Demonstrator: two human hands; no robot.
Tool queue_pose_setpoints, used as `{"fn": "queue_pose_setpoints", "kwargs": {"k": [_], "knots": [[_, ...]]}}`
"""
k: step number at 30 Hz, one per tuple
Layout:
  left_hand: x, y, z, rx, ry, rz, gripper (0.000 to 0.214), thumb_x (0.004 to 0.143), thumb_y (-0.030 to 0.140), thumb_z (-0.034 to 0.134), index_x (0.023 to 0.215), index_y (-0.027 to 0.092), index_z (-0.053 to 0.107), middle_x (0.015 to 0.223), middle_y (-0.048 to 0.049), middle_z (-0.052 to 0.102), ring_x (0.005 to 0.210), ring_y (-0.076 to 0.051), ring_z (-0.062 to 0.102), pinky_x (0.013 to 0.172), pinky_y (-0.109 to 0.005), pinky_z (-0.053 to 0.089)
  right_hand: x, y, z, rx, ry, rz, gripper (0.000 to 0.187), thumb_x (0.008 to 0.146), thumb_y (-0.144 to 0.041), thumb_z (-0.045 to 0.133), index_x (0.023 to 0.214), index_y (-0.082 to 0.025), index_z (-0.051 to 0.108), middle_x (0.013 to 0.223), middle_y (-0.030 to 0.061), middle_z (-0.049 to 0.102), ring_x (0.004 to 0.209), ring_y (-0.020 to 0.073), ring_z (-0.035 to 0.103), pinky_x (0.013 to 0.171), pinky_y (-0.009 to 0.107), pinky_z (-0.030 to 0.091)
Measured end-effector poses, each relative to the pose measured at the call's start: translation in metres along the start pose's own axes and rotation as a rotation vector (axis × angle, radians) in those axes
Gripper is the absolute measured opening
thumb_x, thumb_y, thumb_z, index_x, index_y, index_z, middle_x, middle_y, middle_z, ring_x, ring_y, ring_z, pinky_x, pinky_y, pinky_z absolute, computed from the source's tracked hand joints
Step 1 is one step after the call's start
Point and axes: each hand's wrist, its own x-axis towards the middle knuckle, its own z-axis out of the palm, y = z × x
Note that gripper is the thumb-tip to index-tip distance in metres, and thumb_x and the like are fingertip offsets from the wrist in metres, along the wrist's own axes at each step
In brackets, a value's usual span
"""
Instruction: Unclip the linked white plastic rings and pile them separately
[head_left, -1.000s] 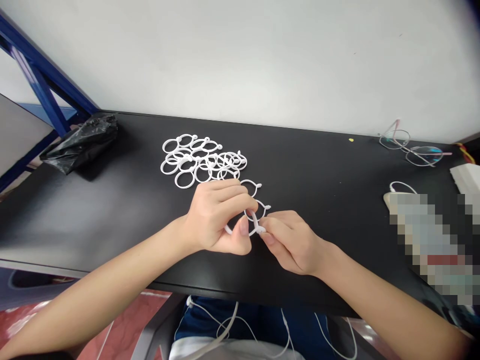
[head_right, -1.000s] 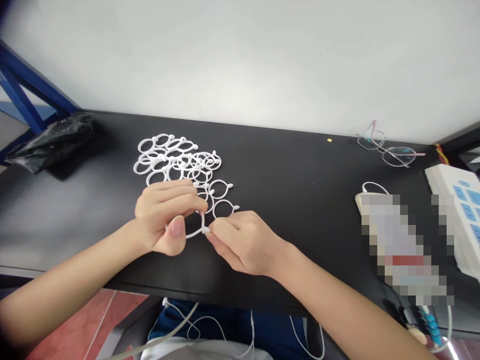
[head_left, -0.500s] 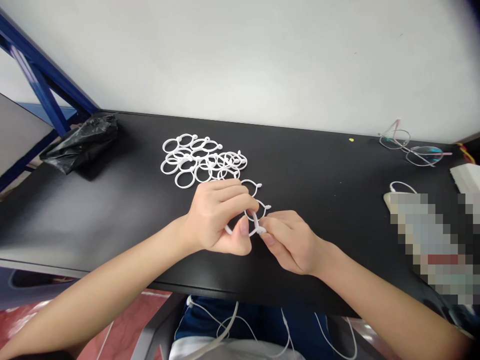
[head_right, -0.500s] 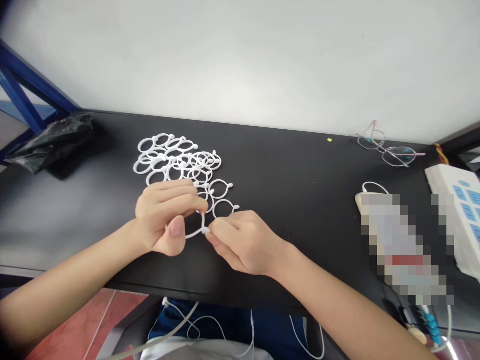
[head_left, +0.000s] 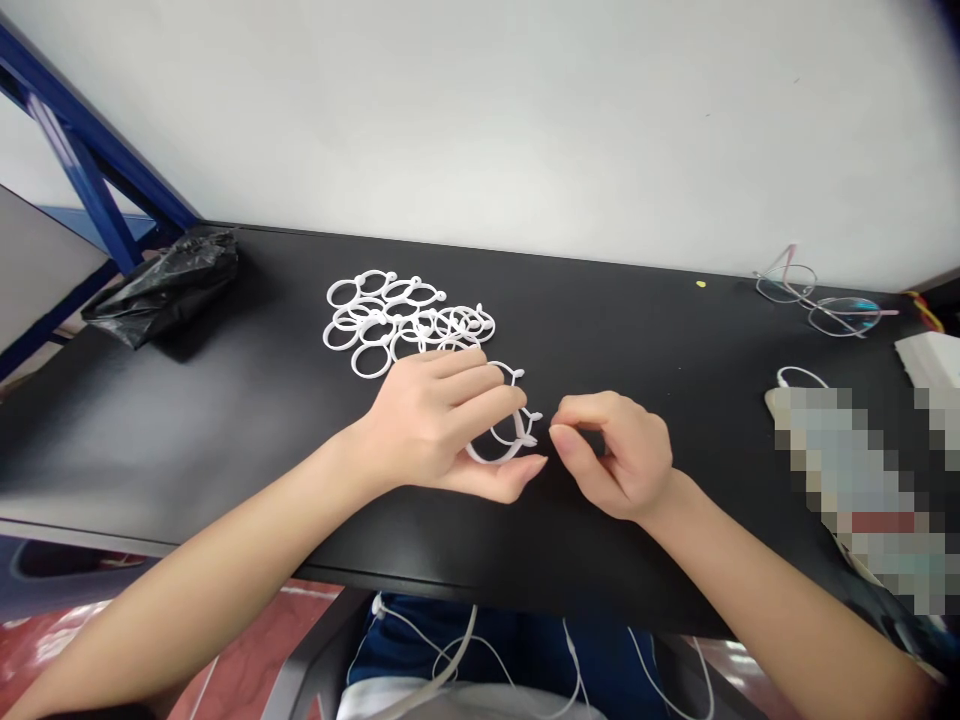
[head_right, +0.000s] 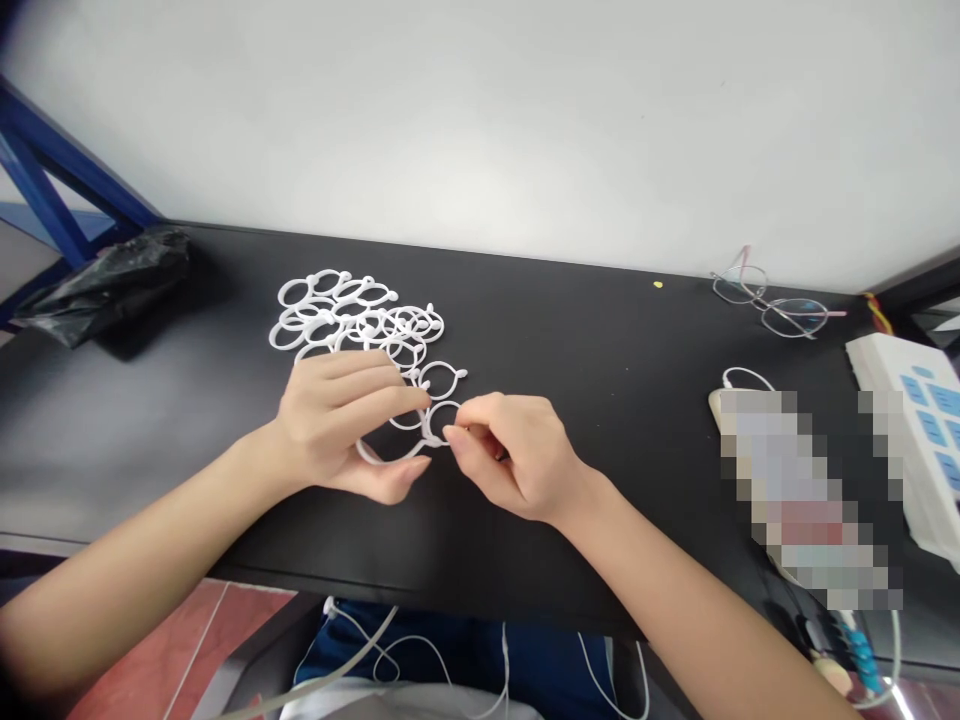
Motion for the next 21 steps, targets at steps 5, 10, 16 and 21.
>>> {"fn": "queue_pose_setpoints", "kwargs": {"k": [5,10,16,21], "knots": [[-0.001,-0.001,0.003,0.102,-0.193,-0.07,0.04,0.09,0.054,0.055,0.074,0.017,0.059,0.057,0.0014,0.054,0.057,-0.014,0.051,0.05,-0.025,0.039,-0.002,0.004,0.004,-0.042,0.043,0.056,0.005,0.092,-0.021,0.053,0.09,-0.024,0.055,0.061,-0.0049,0.062,0.05,0.0123,0.059,0.051,0.024,0.047],[-0.003,-0.006,0.003,0.173,-0.32,-0.079,0.038,0.09,0.049,0.058,0.07,0.016,0.056,0.064,-0.0009,0.056,0.067,-0.016,0.053,0.051,-0.025,0.037,0.0,0.009,0.009,-0.038,-0.032,0.101,0.008,0.092,-0.015,0.052,0.093,-0.022,0.055,0.065,-0.0053,0.061,0.054,0.0102,0.06,0.055,0.022,0.049],[-0.007,-0.008,0.004,0.198,-0.488,-0.149,0.028,0.092,0.038,0.058,0.075,0.015,0.058,0.071,-0.0023,0.058,0.073,-0.017,0.055,0.051,-0.025,0.036,0.003,0.01,0.009,-0.026,-0.189,0.163,0.01,0.091,-0.013,0.049,0.089,-0.02,0.056,0.073,-0.0012,0.062,0.06,0.0106,0.06,0.057,0.021,0.047],[-0.007,-0.013,0.0,0.17,-0.504,-0.256,0.027,0.088,0.041,0.064,0.082,0.015,0.06,0.081,-0.0031,0.06,0.079,-0.017,0.057,0.048,-0.023,0.032,0.005,0.01,0.009,-0.024,-0.248,0.171,0.012,0.092,-0.013,0.048,0.086,-0.019,0.057,0.075,0.0003,0.062,0.063,0.0118,0.059,0.059,0.023,0.047]]}}
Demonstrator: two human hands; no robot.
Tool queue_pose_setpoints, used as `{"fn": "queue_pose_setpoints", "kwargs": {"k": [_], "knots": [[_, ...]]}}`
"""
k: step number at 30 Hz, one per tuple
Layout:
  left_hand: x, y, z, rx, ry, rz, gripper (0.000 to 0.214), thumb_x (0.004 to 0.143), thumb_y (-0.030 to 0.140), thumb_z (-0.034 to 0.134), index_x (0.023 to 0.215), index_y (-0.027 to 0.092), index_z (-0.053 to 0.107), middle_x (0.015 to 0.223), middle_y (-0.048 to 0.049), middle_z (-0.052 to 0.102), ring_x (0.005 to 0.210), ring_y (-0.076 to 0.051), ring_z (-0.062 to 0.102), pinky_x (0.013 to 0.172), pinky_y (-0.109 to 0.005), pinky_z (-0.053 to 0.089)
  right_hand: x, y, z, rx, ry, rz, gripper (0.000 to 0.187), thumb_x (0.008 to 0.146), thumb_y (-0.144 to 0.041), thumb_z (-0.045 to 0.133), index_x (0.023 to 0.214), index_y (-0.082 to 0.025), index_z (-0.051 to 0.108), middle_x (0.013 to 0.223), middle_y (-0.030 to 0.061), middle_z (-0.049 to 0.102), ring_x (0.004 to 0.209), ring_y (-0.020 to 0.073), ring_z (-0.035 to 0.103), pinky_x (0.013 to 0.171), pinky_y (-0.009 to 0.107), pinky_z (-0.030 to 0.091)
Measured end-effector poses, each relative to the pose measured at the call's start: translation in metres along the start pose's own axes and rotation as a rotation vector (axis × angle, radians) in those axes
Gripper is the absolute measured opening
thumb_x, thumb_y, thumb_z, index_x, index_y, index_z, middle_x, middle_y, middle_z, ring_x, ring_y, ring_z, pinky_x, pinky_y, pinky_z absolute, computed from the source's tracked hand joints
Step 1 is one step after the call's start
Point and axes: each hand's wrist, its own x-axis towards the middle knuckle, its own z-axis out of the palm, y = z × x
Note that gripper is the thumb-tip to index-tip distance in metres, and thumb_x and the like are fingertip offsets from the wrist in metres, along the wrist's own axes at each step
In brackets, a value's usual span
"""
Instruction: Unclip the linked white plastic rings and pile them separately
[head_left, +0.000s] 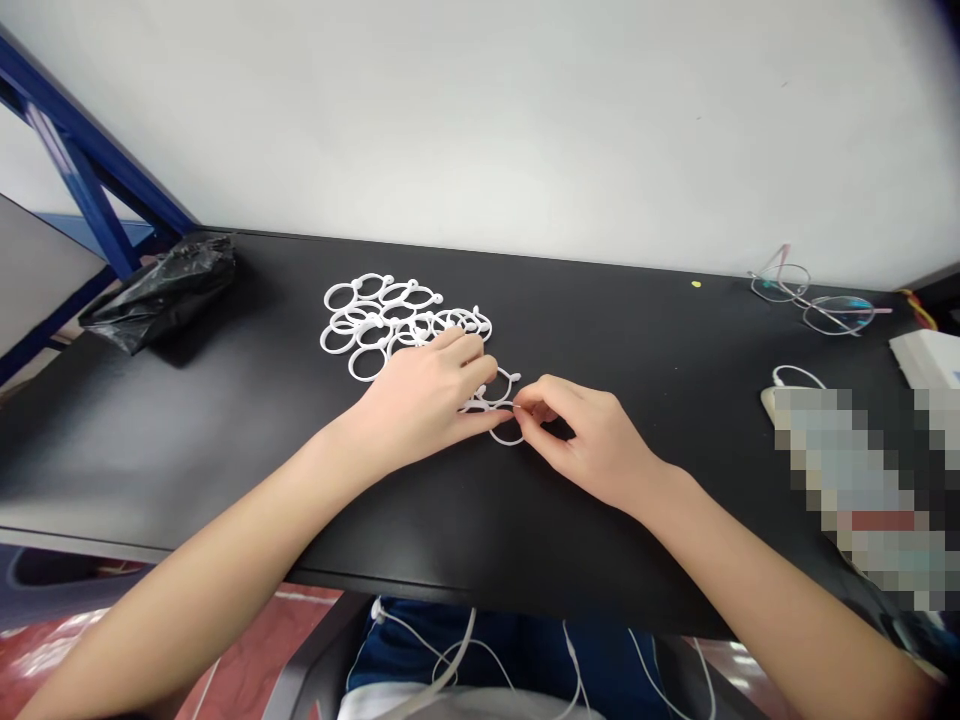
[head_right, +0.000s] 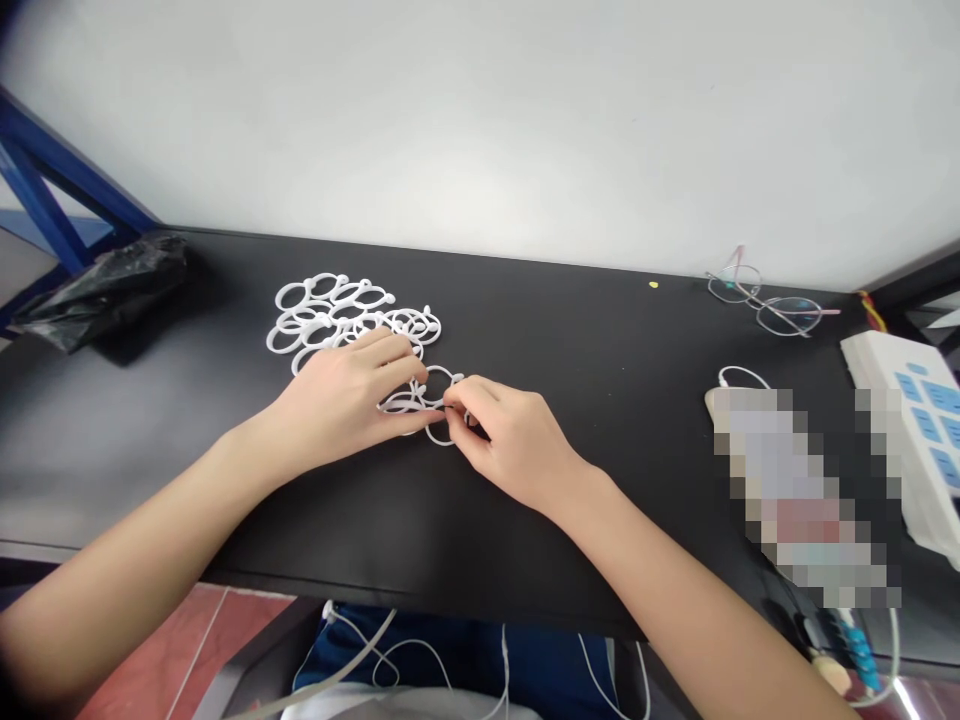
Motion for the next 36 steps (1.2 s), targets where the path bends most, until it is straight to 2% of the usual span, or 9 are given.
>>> {"fn": "queue_pose_setpoints", "kwargs": {"k": [4,8,14,20,24,27,30,33,36], "knots": [[0.001,-0.003,-0.003,-0.002,-0.086,-0.069,0.03,0.085,0.043,0.069,0.086,0.014,0.06,0.087,-0.0033,0.06,0.079,-0.017,0.058,0.05,-0.023,0.034,0.001,0.0,0.001,-0.034,-0.012,0.002,0.012,0.091,-0.012,0.05,0.084,-0.018,0.057,0.073,0.0003,0.061,0.065,0.0124,0.057,0.059,0.024,0.046],[0.002,-0.003,-0.011,-0.042,-0.141,-0.113,0.033,0.085,0.047,0.065,0.09,0.014,0.061,0.089,-0.0036,0.058,0.068,-0.014,0.054,0.049,-0.023,0.032,0.001,0.001,0.002,-0.05,-0.005,0.013,0.011,0.089,-0.01,0.052,0.084,-0.018,0.057,0.074,0.001,0.062,0.069,0.0137,0.057,0.062,0.025,0.047],[0.001,-0.005,-0.02,-0.089,-0.208,-0.087,0.015,0.079,0.022,0.058,0.091,0.015,0.063,0.089,-0.003,0.057,0.064,-0.012,0.053,0.053,-0.025,0.038,0.001,0.003,0.002,-0.074,-0.007,0.089,0.009,0.086,-0.01,0.055,0.085,-0.019,0.058,0.075,0.0009,0.059,0.073,0.0156,0.058,0.063,0.026,0.048],[0.002,-0.004,-0.012,-0.045,-0.293,-0.085,0.02,0.078,0.008,0.05,0.092,0.016,0.063,0.087,-0.0027,0.063,0.066,-0.015,0.058,0.051,-0.025,0.035,0.001,0.005,0.0,-0.123,-0.023,0.253,0.008,0.085,-0.013,0.062,0.092,-0.017,0.062,0.086,0.0026,0.06,0.077,0.0163,0.06,0.062,0.026,0.047],[0.002,-0.004,-0.011,-0.061,-0.314,-0.1,0.021,0.08,0.008,0.049,0.094,0.017,0.062,0.087,-0.0013,0.066,0.062,-0.013,0.057,0.052,-0.025,0.034,0.002,0.006,-0.002,-0.124,-0.059,0.307,0.008,0.087,-0.012,0.059,0.087,-0.018,0.065,0.085,0.0021,0.06,0.075,0.0153,0.059,0.061,0.026,0.045],[0.002,-0.008,-0.015,-0.101,-0.269,-0.11,0.016,0.082,0.011,0.051,0.091,0.018,0.061,0.089,-0.0002,0.066,0.065,-0.013,0.058,0.055,-0.025,0.036,0.002,0.007,-0.002,-0.081,-0.052,0.313,0.011,0.086,-0.01,0.059,0.083,-0.018,0.066,0.083,0.0012,0.06,0.073,0.0142,0.058,0.061,0.026,0.044],[0.001,-0.015,-0.019,-0.092,-0.239,-0.145,0.012,0.084,0.013,0.051,0.088,0.019,0.061,0.087,-0.0002,0.065,0.07,-0.015,0.059,0.058,-0.025,0.037,0.002,0.007,-0.001,-0.06,-0.027,0.301,0.01,0.086,-0.012,0.061,0.082,-0.018,0.066,0.09,0.0021,0.06,0.072,0.0133,0.058,0.061,0.026,0.044],[0.0,-0.023,-0.021,-0.085,-0.286,-0.187,0.011,0.084,0.013,0.051,0.083,0.019,0.06,0.083,0.0,0.063,0.069,-0.015,0.058,0.06,-0.026,0.037,0.002,0.006,0.0,-0.049,-0.029,0.285,0.009,0.088,-0.014,0.06,0.083,-0.019,0.066,0.1,0.004,0.061,0.075,0.0138,0.058,0.061,0.027,0.044],[-0.001,-0.027,-0.021,-0.059,-0.325,-0.217,0.011,0.083,0.013,0.051,0.084,0.019,0.06,0.087,-0.0004,0.063,0.069,-0.016,0.058,0.06,-0.026,0.038,0.003,0.007,-0.001,-0.035,-0.063,0.272,0.011,0.089,-0.012,0.057,0.083,-0.019,0.064,0.097,0.0037,0.063,0.081,0.0157,0.059,0.063,0.027,0.044]]}}
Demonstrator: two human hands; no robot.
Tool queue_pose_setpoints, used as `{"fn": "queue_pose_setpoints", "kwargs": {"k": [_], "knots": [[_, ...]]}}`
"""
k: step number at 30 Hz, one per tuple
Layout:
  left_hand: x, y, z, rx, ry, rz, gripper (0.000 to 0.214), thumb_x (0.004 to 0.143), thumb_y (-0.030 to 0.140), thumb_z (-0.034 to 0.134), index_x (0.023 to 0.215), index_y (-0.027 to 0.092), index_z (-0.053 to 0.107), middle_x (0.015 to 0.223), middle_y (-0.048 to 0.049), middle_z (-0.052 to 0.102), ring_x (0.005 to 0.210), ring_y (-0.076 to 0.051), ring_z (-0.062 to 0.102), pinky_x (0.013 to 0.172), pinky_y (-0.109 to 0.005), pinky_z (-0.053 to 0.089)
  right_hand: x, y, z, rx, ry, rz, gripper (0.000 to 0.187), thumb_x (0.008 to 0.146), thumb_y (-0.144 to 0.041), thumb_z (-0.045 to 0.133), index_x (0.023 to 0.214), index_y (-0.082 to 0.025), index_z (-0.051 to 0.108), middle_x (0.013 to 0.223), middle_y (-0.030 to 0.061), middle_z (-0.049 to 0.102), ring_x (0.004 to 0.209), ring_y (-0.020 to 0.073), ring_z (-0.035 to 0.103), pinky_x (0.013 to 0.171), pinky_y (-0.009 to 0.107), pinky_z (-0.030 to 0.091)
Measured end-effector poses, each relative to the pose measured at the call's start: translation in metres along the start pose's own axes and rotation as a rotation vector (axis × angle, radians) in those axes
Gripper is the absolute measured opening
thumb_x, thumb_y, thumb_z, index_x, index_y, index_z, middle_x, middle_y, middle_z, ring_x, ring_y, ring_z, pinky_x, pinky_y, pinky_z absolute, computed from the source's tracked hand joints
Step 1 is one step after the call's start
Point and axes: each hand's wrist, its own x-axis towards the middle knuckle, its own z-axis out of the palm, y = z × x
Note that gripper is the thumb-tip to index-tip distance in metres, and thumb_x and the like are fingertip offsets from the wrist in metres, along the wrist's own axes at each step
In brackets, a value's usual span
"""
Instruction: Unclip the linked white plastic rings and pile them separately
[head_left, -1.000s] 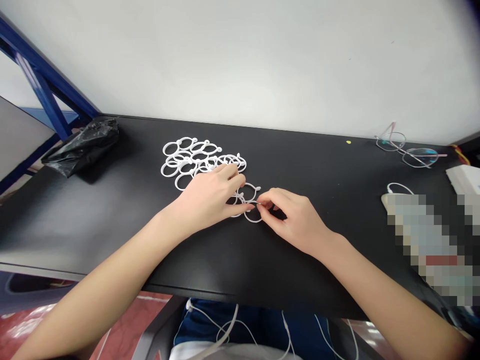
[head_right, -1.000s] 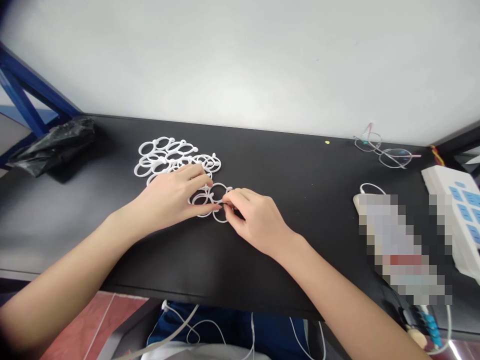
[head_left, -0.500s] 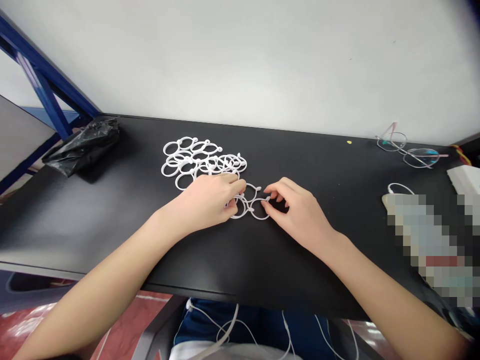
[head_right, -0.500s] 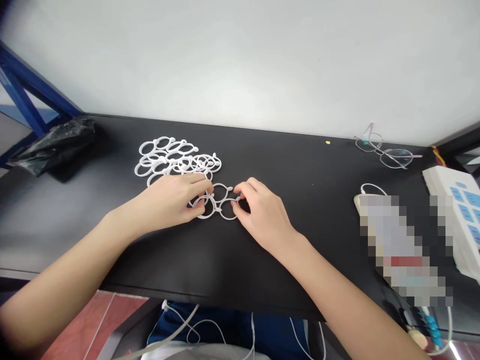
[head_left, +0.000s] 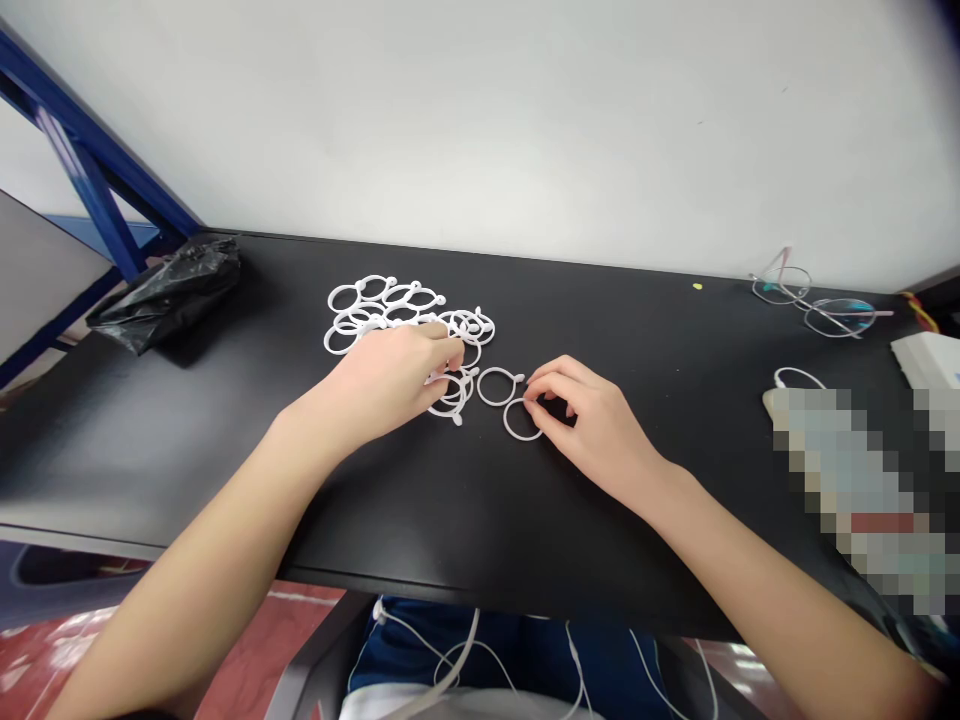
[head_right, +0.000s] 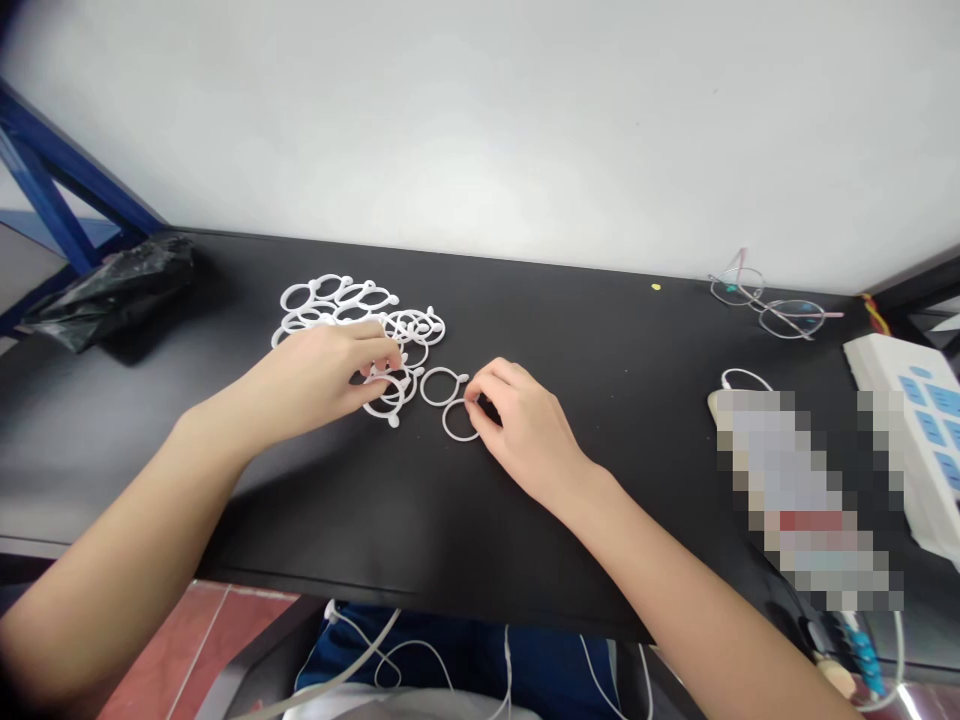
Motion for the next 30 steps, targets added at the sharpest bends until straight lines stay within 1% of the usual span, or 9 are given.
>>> {"fn": "queue_pose_setpoints", "kwargs": {"k": [3,6,10,14,17,21,26,27,30], "knots": [[0.0,0.0,0.002,0.03,-0.009,-0.013,0.014,0.084,0.014,0.051,0.092,0.02,0.061,0.095,-0.0013,0.063,0.069,-0.016,0.059,0.058,-0.027,0.038,0.001,0.001,-0.001,0.018,-0.035,-0.018,0.011,0.088,-0.011,0.057,0.082,-0.019,0.062,0.09,0.0019,0.063,0.076,0.0143,0.058,0.063,0.027,0.043],[-0.001,0.002,0.004,0.034,-0.017,-0.027,0.017,0.084,0.015,0.051,0.097,0.019,0.06,0.1,-0.0022,0.063,0.072,-0.017,0.061,0.058,-0.027,0.039,0.002,0.003,-0.002,0.04,-0.022,-0.038,0.012,0.085,-0.008,0.058,0.079,-0.019,0.06,0.083,-0.0001,0.061,0.069,0.0119,0.055,0.061,0.026,0.043],[0.0,0.005,0.002,0.017,-0.058,-0.051,0.014,0.085,0.013,0.05,0.093,0.019,0.06,0.096,-0.0022,0.065,0.079,-0.02,0.063,0.06,-0.028,0.04,0.002,0.004,-0.002,0.106,0.008,-0.053,0.015,0.079,-0.004,0.06,0.078,-0.019,0.06,0.075,-0.0023,0.06,0.064,0.0106,0.054,0.06,0.025,0.044],[0.001,0.01,0.002,0.022,-0.103,-0.067,0.016,0.087,0.013,0.048,0.095,0.019,0.06,0.091,-0.0016,0.068,0.077,-0.021,0.064,0.061,-0.028,0.041,0.002,0.002,0.002,0.246,0.088,-0.064,0.012,0.081,-0.007,0.062,0.079,-0.019,0.062,0.075,-0.0014,0.062,0.063,0.0109,0.056,0.059,0.024,0.049],[0.002,0.013,0.003,0.021,-0.11,-0.034,0.017,0.088,0.012,0.048,0.096,0.019,0.06,0.092,-0.0018,0.069,0.079,-0.021,0.065,0.062,-0.029,0.043,0.004,0.001,0.009,0.296,0.169,-0.085,0.009,0.085,-0.011,0.062,0.081,-0.019,0.063,0.077,0.0001,0.063,0.065,0.0116,0.058,0.061,0.025,0.051],[0.002,0.014,0.004,0.009,-0.085,-0.003,0.016,0.087,0.011,0.05,0.095,0.019,0.06,0.095,-0.0016,0.068,0.079,-0.02,0.065,0.063,-0.029,0.043,0.009,0.002,0.016,0.288,0.223,-0.092,0.007,0.085,-0.012,0.063,0.084,-0.019,0.063,0.078,-0.0001,0.061,0.066,0.0112,0.059,0.057,0.023,0.05],[0.002,0.012,0.006,0.041,-0.017,-0.038,0.017,0.086,0.013,0.052,0.099,0.019,0.061,0.099,-0.0023,0.064,0.077,-0.019,0.064,0.06,-0.028,0.042,0.011,0.001,0.016,0.207,0.192,-0.065,0.012,0.082,-0.01,0.065,0.092,-0.017,0.066,0.092,0.0021,0.064,0.063,0.0088,0.056,0.052,0.022,0.044],[0.002,0.012,0.007,0.046,-0.008,-0.054,0.018,0.086,0.014,0.053,0.101,0.019,0.061,0.101,-0.0023,0.063,0.076,-0.019,0.064,0.059,-0.028,0.042,0.011,0.001,0.016,0.185,0.183,-0.056,0.013,0.082,-0.01,0.066,0.093,-0.017,0.066,0.091,0.0018,0.065,0.061,0.0085,0.055,0.053,0.022,0.044],[0.002,0.012,0.009,0.068,0.015,-0.097,0.02,0.087,0.017,0.054,0.106,0.019,0.06,0.106,-0.003,0.062,0.072,-0.018,0.064,0.056,-0.028,0.041,0.009,0.002,0.014,0.129,0.157,-0.014,0.015,0.081,-0.01,0.067,0.094,-0.017,0.068,0.078,-0.0015,0.066,0.056,0.0081,0.052,0.054,0.023,0.041]]}}
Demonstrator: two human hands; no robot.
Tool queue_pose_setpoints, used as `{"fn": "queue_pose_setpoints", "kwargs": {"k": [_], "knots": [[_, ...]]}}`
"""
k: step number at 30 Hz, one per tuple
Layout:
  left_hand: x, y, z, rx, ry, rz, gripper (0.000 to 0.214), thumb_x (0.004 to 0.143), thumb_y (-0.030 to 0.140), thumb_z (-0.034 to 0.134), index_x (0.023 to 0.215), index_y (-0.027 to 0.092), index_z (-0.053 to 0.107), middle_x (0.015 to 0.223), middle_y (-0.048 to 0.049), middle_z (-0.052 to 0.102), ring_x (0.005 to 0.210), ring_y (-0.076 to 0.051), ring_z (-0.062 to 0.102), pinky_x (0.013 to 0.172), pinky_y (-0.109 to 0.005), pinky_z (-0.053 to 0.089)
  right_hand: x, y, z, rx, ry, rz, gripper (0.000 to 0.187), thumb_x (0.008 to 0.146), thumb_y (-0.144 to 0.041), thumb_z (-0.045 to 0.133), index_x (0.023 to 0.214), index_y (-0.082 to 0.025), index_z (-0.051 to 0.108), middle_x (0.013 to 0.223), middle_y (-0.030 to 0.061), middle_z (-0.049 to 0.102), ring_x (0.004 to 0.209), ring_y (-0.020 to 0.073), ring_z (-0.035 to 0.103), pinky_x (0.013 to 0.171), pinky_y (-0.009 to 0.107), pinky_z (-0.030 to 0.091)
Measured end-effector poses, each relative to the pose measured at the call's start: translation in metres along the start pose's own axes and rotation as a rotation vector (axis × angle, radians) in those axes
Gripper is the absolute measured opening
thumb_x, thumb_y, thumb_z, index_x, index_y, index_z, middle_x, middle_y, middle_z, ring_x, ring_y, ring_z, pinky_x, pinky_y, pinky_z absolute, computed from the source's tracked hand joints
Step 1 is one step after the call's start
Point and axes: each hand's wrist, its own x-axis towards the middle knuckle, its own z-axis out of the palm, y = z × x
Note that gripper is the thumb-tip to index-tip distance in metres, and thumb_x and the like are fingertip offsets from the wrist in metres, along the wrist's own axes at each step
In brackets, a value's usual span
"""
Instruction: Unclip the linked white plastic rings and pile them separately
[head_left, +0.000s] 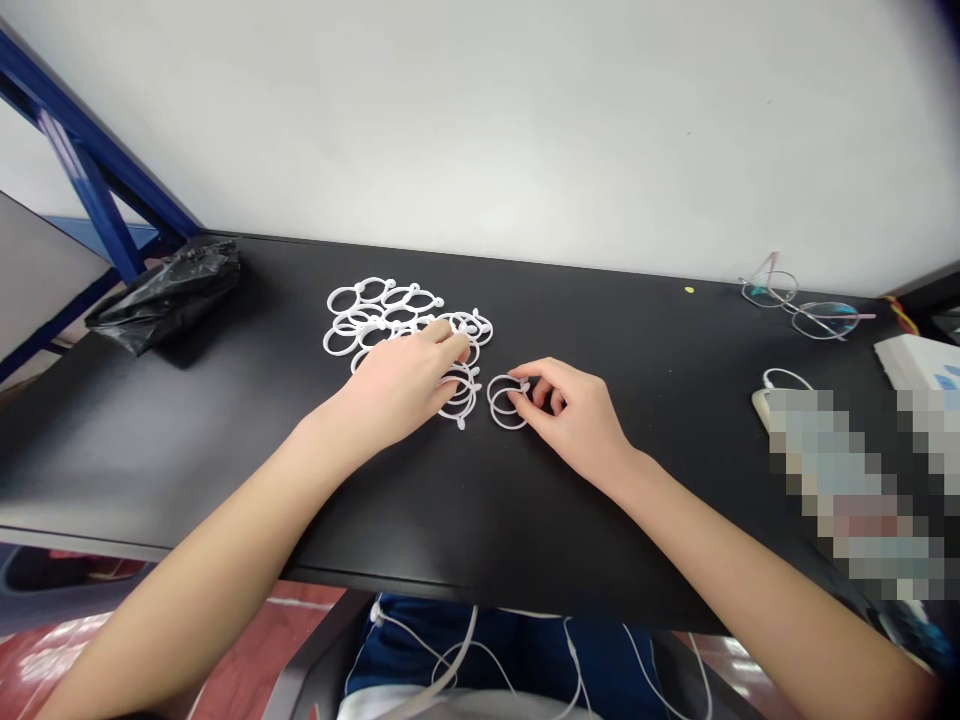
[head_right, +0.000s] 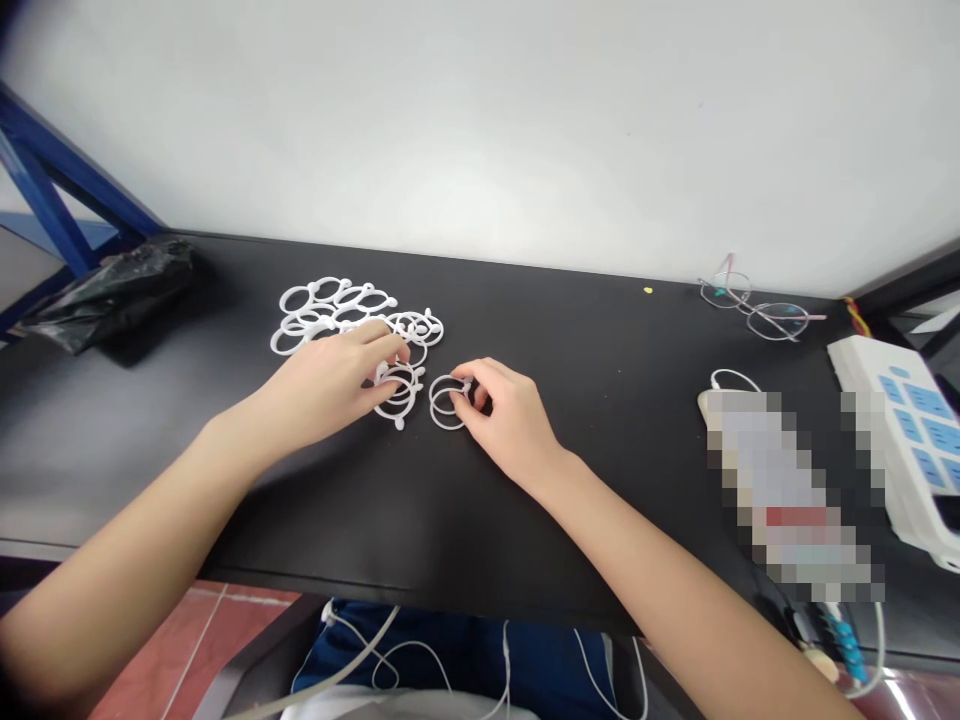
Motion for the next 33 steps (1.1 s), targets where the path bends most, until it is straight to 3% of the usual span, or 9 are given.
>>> {"fn": "queue_pose_setpoints", "kwargs": {"k": [8,13,20,25,31,33], "knots": [[0.0,0.0,-0.001,-0.023,-0.008,-0.028,0.024,0.085,0.017,0.053,0.109,0.018,0.058,0.108,-0.0056,0.065,0.077,-0.02,0.066,0.059,-0.027,0.044,-0.003,0.002,-0.003,-0.012,-0.036,0.007,0.014,0.08,-0.01,0.06,0.088,-0.019,0.068,0.079,0.0001,0.065,0.056,0.0091,0.049,0.053,0.024,0.037],[0.001,0.002,-0.003,-0.014,-0.04,0.045,0.025,0.082,0.009,0.046,0.101,0.018,0.058,0.093,-0.0038,0.069,0.08,-0.022,0.066,0.059,-0.027,0.041,-0.003,0.0,-0.003,-0.004,-0.023,-0.006,0.01,0.08,-0.01,0.06,0.077,-0.019,0.063,0.075,-0.001,0.061,0.057,0.0095,0.047,0.055,0.024,0.037],[0.0,0.005,-0.001,-0.124,-0.013,0.135,0.025,0.081,0.007,0.043,0.096,0.019,0.059,0.094,-0.0034,0.067,0.076,-0.019,0.064,0.057,-0.026,0.039,-0.004,-0.001,-0.003,0.023,0.011,-0.002,0.009,0.083,-0.014,0.061,0.076,-0.019,0.059,0.073,-0.0012,0.06,0.06,0.0109,0.05,0.057,0.024,0.039],[0.0,-0.005,-0.003,-0.378,-0.025,0.154,0.022,0.084,0.015,0.053,0.105,0.02,0.058,0.106,-0.0038,0.066,0.082,-0.017,0.063,0.072,-0.03,0.049,-0.005,0.001,-0.004,0.005,0.022,0.014,0.009,0.079,-0.012,0.061,0.082,-0.019,0.062,0.074,-0.0015,0.06,0.056,0.0096,0.048,0.054,0.023,0.04],[0.007,-0.024,-0.01,-0.813,-0.067,0.085,0.028,0.08,0.029,0.067,0.106,0.021,0.06,0.114,-0.0057,0.064,0.091,-0.016,0.064,0.065,-0.025,0.054,-0.003,0.002,-0.006,0.07,0.062,0.067,0.013,0.079,-0.014,0.057,0.09,-0.019,0.064,0.078,0.0001,0.062,0.045,0.0068,0.045,0.047,0.023,0.044],[0.008,-0.034,-0.014,-0.911,0.02,0.033,0.03,0.08,0.035,0.069,0.105,0.019,0.061,0.115,-0.0086,0.064,0.098,-0.019,0.065,0.068,-0.026,0.056,-0.003,0.002,-0.007,0.106,0.104,0.044,0.013,0.082,-0.017,0.056,0.091,-0.019,0.064,0.084,0.0033,0.065,0.05,0.0097,0.054,0.049,0.025,0.049]]}}
